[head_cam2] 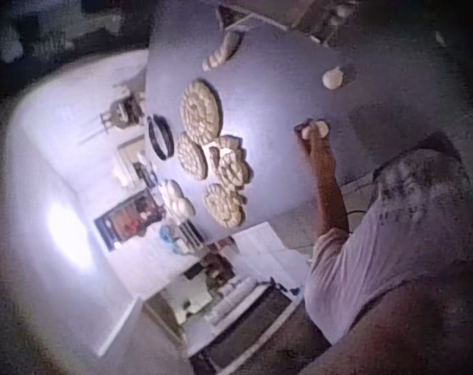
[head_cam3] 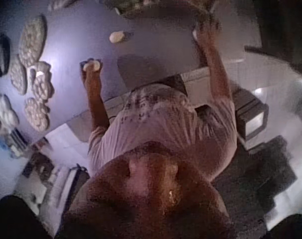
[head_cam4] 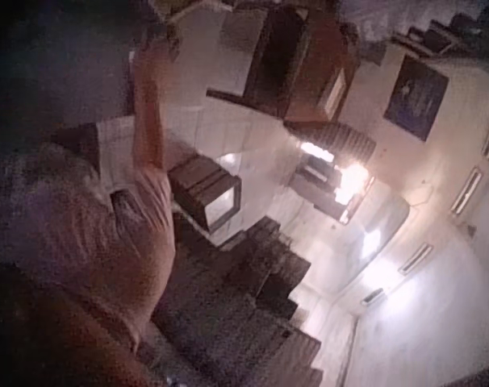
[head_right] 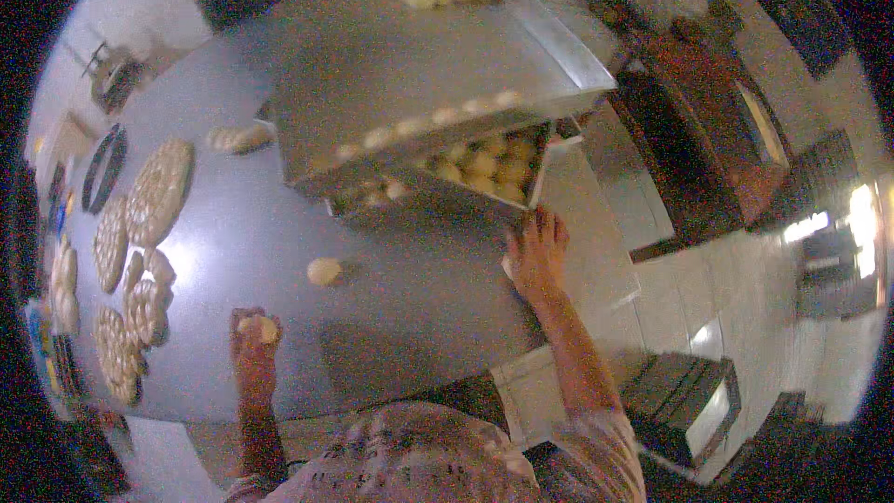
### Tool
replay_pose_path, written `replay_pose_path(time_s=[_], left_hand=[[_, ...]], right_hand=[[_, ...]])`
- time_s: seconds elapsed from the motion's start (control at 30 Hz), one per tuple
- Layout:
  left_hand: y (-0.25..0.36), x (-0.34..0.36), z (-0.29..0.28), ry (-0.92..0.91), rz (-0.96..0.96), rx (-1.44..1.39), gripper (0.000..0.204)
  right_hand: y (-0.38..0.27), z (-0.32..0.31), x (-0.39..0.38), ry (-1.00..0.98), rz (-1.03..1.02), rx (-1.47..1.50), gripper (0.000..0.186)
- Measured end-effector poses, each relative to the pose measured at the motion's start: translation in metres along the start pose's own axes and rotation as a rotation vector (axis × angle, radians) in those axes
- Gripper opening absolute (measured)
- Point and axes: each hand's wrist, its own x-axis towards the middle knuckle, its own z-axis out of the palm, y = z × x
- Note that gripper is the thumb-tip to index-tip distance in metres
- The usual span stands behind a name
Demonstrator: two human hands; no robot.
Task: The person organizes small dough balls into a metal tray and shapes larger pieces of dough into decorative bread patterns on a stainless steel table.
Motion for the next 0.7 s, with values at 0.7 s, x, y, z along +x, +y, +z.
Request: replay_pose_path(time_s=[0.7], left_hand=[[-0.009,-0.024,0.061,-0.158,-0.120,0.152,0.027]], right_hand=[[0.060,-0.015,0.012,-0.020,0.178,0.268,0.040]])
